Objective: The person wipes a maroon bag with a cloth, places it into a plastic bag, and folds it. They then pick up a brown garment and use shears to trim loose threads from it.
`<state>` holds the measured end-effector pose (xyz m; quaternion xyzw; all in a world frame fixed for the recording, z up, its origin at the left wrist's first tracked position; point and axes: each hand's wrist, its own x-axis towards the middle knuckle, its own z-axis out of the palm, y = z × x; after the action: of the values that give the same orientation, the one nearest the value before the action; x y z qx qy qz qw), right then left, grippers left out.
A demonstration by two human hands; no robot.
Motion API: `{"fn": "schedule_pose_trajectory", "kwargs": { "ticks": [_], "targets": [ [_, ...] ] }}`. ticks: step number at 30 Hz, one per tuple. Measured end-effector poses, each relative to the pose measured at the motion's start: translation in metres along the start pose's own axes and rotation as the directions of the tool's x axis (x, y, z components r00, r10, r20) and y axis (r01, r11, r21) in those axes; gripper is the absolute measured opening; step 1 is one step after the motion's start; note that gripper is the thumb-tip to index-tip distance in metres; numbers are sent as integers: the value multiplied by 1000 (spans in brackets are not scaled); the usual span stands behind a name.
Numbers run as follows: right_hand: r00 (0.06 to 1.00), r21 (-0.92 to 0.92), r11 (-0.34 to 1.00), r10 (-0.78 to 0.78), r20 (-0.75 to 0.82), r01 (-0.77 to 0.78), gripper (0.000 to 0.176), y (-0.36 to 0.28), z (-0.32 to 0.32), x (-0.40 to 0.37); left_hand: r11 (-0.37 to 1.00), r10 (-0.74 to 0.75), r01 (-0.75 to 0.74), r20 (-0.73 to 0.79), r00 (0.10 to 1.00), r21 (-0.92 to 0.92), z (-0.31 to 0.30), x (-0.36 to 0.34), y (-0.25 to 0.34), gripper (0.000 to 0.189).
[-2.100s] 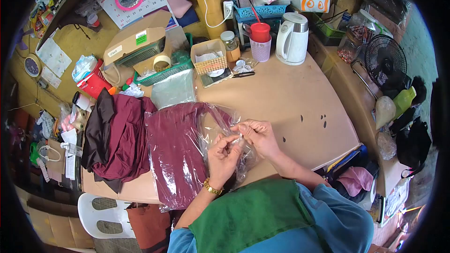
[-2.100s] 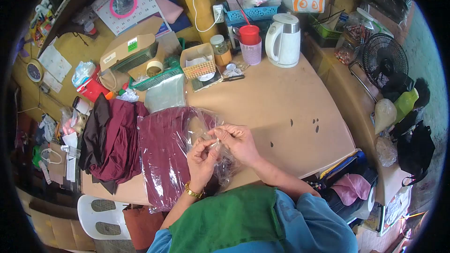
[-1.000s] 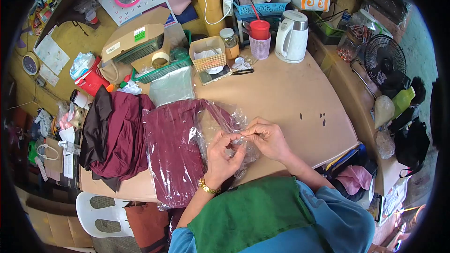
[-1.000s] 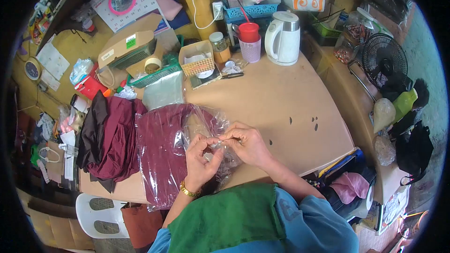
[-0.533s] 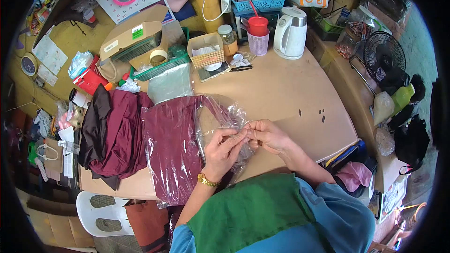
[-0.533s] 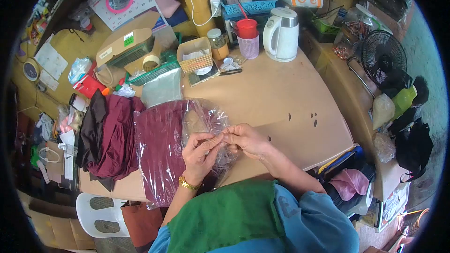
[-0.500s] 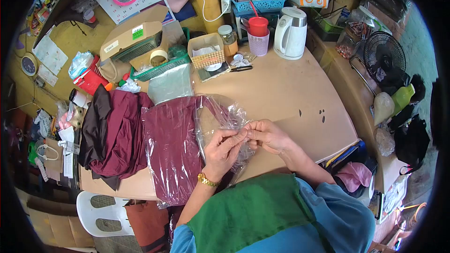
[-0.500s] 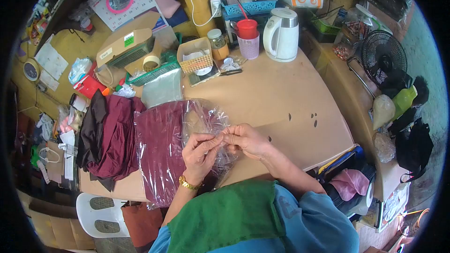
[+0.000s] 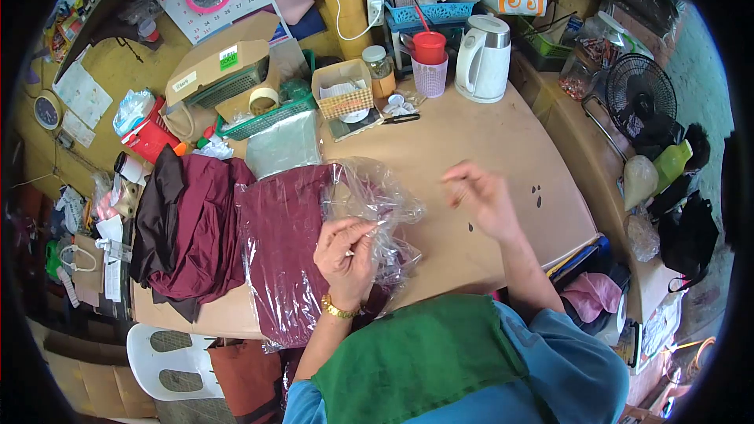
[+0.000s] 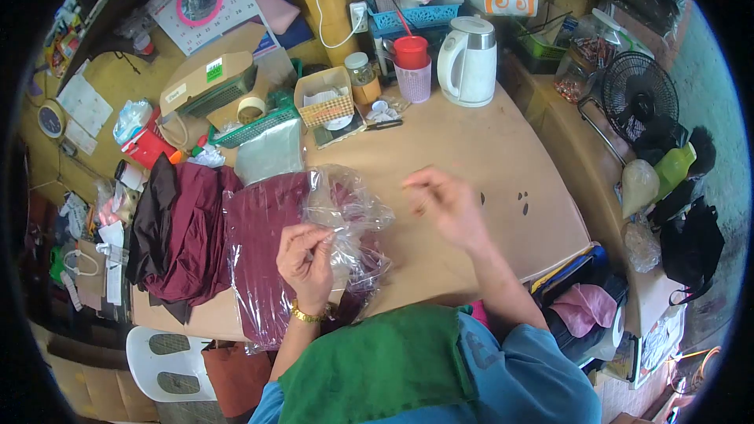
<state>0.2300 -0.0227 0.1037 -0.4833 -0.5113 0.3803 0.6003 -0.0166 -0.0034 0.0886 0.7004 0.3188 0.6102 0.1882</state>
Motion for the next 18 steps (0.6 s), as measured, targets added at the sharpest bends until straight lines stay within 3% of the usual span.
{"fn": "schedule_pose_trajectory", "kwargs": {
  "ticks": [1, 2, 4, 8, 11, 13, 14, 16, 17, 18],
  "targets": [
    [985, 88, 995, 39, 166, -54, 9, -10, 16, -7, 1000, 26, -26, -8, 1000, -7, 4, -4, -2, 13],
    [987, 91, 995, 35, 159, -50, 9, -9, 28, -8, 999, 31, -31, -3, 1000, -9, 7, -7, -1, 13],
    [869, 245, 890, 259, 421, -384, 11, 1, 43, -9, 995, 97, -97, 0, 995, -7, 13, -10, 2, 15],
    [857, 402, 824, 182, 482, -400, 12, 31, 51, -15, 991, 132, -133, 27, 991, 7, 14, -14, 0, 17],
    [898, 434, 831, 163, 408, -348, 10, 34, 51, -16, 988, 153, -154, 64, 986, 18, 14, -18, 1, 17],
    [959, 200, 950, 197, 204, -238, 10, 35, 43, -10, 991, 128, -131, 85, 988, 37, 13, -19, 3, 17],
    [959, 200, 950, 198, 203, -239, 10, 36, 40, -8, 992, 105, -111, 103, 989, 58, 12, -19, 4, 17],
    [998, 105, 992, 66, 26, -68, 11, 42, 32, -4, 987, 96, -117, 182, 979, 109, 13, -14, 4, 16],
    [997, 105, 992, 66, 25, -68, 11, 48, 25, 2, 979, 86, -130, 263, 961, 156, 13, -12, 5, 15],
    [985, -46, 999, -24, -173, 16, 12, 56, 16, 9, 980, 87, -130, 264, 961, 153, 7, -7, 6, 15]
  ]
}}
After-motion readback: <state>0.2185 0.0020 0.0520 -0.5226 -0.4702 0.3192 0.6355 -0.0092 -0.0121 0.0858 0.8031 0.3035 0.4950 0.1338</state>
